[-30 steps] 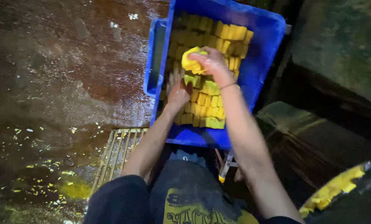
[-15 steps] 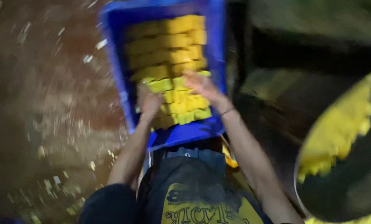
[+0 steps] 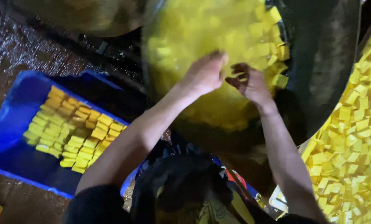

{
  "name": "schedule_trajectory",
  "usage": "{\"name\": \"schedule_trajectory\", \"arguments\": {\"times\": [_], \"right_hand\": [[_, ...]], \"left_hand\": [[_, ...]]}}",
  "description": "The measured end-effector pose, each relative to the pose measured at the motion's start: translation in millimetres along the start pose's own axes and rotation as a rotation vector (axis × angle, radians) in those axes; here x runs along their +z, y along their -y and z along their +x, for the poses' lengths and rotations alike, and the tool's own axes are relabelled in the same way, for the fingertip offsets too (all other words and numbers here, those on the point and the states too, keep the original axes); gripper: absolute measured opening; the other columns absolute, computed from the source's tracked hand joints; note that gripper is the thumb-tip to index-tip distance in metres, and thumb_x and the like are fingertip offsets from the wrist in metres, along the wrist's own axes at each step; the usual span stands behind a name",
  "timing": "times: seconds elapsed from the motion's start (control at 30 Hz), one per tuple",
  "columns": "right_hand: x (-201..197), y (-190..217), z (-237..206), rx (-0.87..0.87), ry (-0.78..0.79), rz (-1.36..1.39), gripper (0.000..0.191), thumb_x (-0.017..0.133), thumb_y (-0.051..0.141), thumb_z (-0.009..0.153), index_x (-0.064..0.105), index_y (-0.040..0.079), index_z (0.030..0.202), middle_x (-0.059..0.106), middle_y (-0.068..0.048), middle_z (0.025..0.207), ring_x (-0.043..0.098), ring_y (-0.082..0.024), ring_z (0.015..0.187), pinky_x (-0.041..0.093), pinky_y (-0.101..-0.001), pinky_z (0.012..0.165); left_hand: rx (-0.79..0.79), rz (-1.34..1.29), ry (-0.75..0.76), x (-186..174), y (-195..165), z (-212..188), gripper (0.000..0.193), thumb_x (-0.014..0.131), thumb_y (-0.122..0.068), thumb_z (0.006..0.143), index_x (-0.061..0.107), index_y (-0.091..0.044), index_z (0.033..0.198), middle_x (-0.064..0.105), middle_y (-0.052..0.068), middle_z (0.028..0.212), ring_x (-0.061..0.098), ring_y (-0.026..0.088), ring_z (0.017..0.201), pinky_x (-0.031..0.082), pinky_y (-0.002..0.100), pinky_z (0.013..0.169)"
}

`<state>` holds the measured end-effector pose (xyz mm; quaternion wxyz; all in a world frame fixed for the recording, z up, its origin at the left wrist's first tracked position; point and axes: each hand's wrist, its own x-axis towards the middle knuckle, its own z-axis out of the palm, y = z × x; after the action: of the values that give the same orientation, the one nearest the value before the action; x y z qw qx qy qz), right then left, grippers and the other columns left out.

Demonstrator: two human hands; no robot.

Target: The person repeatedly scoops yellow cubed food items from a large metal pot filled with water and places them into a blue plastic bin. The person uses both hands to gather and transfer the cubes in a continuous loop.

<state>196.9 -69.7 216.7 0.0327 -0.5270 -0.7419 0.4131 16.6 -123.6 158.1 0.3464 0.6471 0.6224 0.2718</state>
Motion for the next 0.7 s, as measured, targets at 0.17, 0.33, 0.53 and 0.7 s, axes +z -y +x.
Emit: {"name": "schedule_trajectory", "arguments": {"times": [0.17,0.33,0.53,0.7], "right_hand": [[33.1,-132.7,70.5,-0.189,0.298,-0.926,0.031,0.071,0.023,0.086,0.076,0.008,0.112,0.076,-0.018,0.101,0.073,-0.032,0.091,0.059,-0.0424,0.083],[56.4,-159.2,83.4,-0.2,0.333,-0.994,0.022,0.059,0.024,0.102,0.078,0.013,0.107,0.077,-0.01,0.099,0.074,-0.025,0.093,0.06,-0.0382,0.086],[15.4,-183.7,119.8,-0.403,0.361,-0.207,0.016,0.064,0.024,0.1,0.074,0.013,0.105,0.071,-0.008,0.096,0.07,-0.023,0.091,0.059,-0.0349,0.083],[-36.0,-178.4,168.2,-0.707,0.314,-0.303,0.014,0.067,0.025,0.099,0.071,0.012,0.103,0.067,-0.007,0.093,0.067,-0.021,0.088,0.058,-0.0321,0.08]], "left_hand": [[-0.118,0.415,0.441,135.4,39.3,39.7,0.034,0.067,-0.009,0.083,0.058,-0.005,0.116,0.066,0.018,0.11,0.065,0.032,0.1,0.055,0.044,0.089],[-0.212,0.45,0.525,175.2,59.4,38.8,0.023,0.064,-0.01,0.086,0.06,-0.011,0.109,0.067,0.015,0.108,0.065,0.029,0.098,0.055,0.042,0.088],[-0.213,0.336,0.485,160.7,60.4,45.9,0.013,0.061,-0.012,0.09,0.062,-0.018,0.102,0.069,0.012,0.106,0.065,0.026,0.096,0.055,0.041,0.087],[-0.027,0.125,0.068,149.1,57.2,96.1,0.012,0.058,-0.013,0.093,0.064,-0.023,0.095,0.07,0.009,0.104,0.065,0.024,0.094,0.055,0.039,0.087]]}}
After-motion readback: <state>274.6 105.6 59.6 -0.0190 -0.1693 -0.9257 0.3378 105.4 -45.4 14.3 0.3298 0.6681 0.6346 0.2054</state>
